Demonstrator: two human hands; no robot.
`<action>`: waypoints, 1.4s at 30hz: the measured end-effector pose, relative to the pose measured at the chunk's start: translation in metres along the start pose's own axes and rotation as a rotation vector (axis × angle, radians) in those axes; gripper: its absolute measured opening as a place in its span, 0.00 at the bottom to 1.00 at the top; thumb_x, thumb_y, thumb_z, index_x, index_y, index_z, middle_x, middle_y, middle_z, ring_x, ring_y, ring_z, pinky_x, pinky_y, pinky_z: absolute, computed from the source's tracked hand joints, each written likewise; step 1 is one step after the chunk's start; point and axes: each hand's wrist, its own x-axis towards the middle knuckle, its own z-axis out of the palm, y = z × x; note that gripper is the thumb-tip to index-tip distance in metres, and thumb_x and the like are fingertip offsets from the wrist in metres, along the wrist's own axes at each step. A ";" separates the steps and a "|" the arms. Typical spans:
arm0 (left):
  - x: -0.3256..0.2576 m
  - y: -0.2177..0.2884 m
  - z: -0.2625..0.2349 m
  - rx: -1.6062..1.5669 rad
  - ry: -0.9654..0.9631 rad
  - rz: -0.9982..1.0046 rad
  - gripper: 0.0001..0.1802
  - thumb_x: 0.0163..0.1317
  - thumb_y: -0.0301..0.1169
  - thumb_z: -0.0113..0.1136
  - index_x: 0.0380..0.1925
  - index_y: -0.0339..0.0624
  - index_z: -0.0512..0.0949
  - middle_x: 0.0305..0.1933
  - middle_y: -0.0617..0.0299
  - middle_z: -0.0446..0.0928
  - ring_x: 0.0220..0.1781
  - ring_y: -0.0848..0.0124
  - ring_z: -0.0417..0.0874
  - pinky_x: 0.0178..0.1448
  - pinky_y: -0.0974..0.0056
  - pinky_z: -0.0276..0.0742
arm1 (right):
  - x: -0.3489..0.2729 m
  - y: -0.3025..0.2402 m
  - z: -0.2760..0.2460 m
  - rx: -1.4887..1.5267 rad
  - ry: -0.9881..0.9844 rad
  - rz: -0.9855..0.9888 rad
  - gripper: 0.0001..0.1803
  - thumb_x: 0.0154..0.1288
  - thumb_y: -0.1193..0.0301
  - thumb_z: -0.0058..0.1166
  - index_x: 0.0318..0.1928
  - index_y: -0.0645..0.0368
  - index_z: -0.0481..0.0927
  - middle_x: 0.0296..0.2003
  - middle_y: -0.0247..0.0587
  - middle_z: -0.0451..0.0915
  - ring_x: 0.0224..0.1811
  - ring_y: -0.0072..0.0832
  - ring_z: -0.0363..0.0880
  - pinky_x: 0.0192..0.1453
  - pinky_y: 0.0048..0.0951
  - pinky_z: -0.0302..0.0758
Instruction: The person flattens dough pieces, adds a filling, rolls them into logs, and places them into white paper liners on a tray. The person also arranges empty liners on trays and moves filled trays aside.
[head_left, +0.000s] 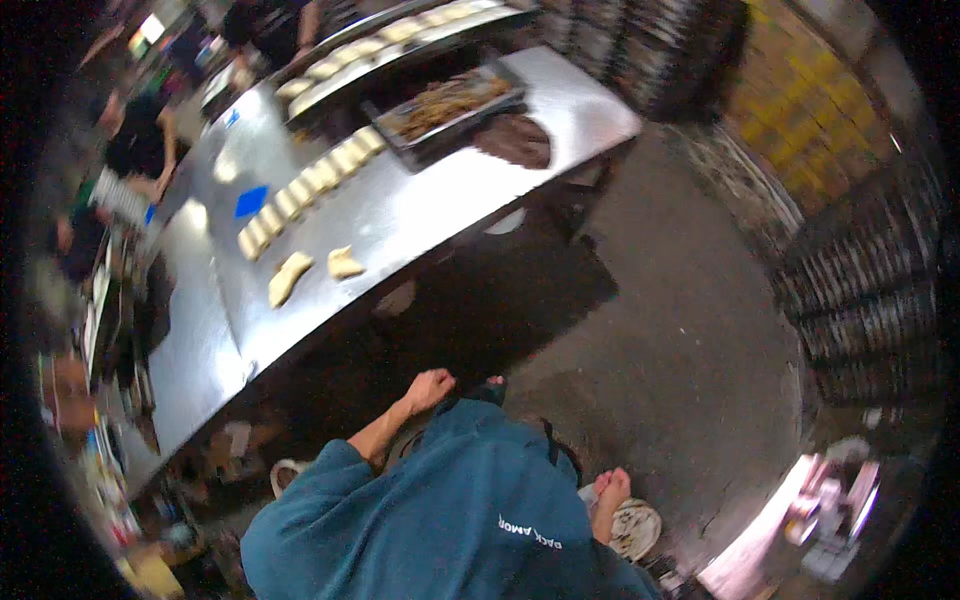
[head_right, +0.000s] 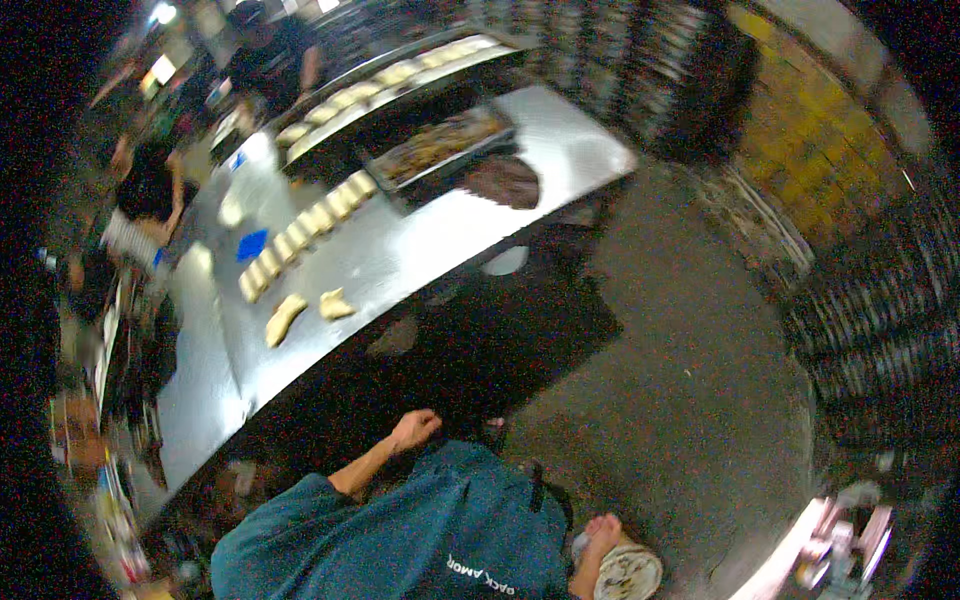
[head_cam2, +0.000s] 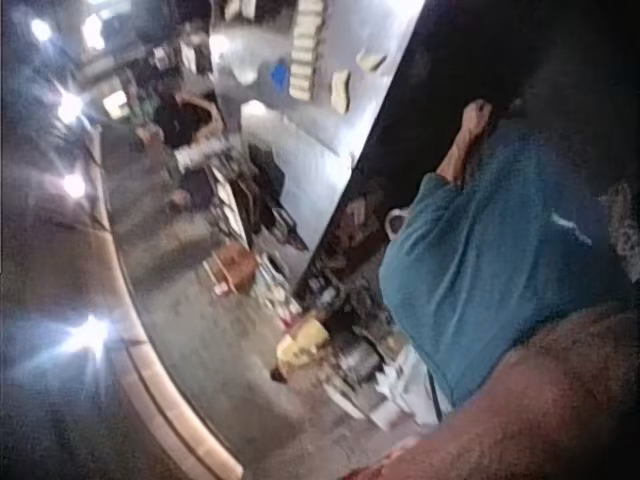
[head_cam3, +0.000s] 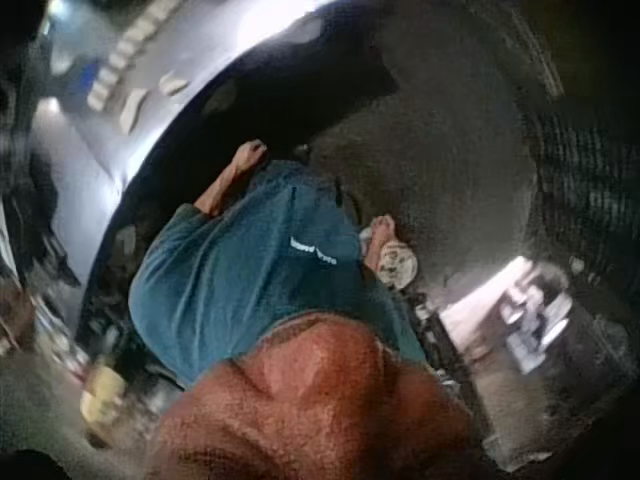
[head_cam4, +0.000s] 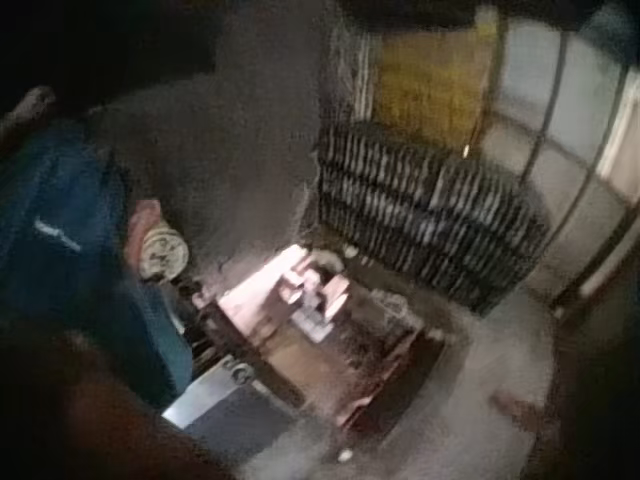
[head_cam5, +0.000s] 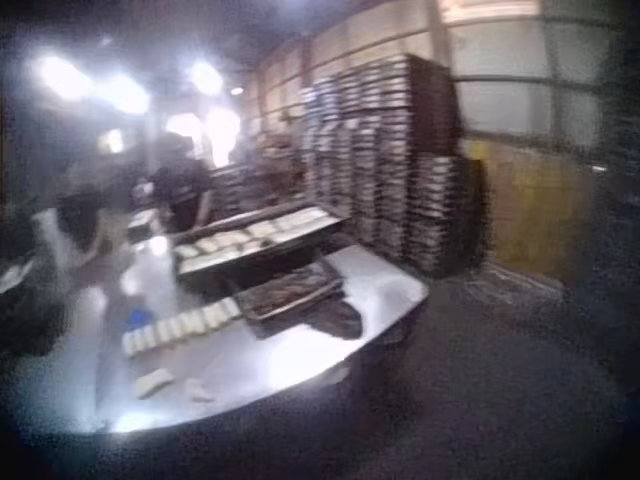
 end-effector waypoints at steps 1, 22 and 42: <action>-0.004 0.004 -0.017 -0.103 0.038 -0.118 0.17 0.62 0.42 0.55 0.38 0.38 0.81 0.40 0.45 0.81 0.47 0.53 0.83 0.50 0.55 0.76 | -0.002 -0.017 0.029 -0.089 0.023 0.041 0.10 0.69 0.68 0.52 0.48 0.57 0.73 0.32 0.39 0.78 0.26 0.29 0.77 0.28 0.23 0.77; 0.040 0.035 -0.246 -0.763 0.901 -0.263 0.19 0.64 0.33 0.59 0.52 0.34 0.73 0.39 0.57 0.78 0.38 0.69 0.78 0.43 0.67 0.75 | -0.118 -0.127 0.696 -0.803 -1.693 -0.082 0.21 0.68 0.70 0.54 0.58 0.66 0.73 0.46 0.44 0.81 0.44 0.25 0.80 0.50 0.25 0.76; 0.025 0.010 -0.365 -0.842 1.487 -0.224 0.22 0.66 0.37 0.58 0.17 0.33 0.69 0.14 0.58 0.67 0.22 0.78 0.64 0.25 0.59 0.64 | -0.296 -0.080 0.798 -0.372 -1.244 -0.063 0.28 0.75 0.54 0.41 0.29 0.67 0.79 0.23 0.36 0.76 0.25 0.21 0.71 0.30 0.30 0.69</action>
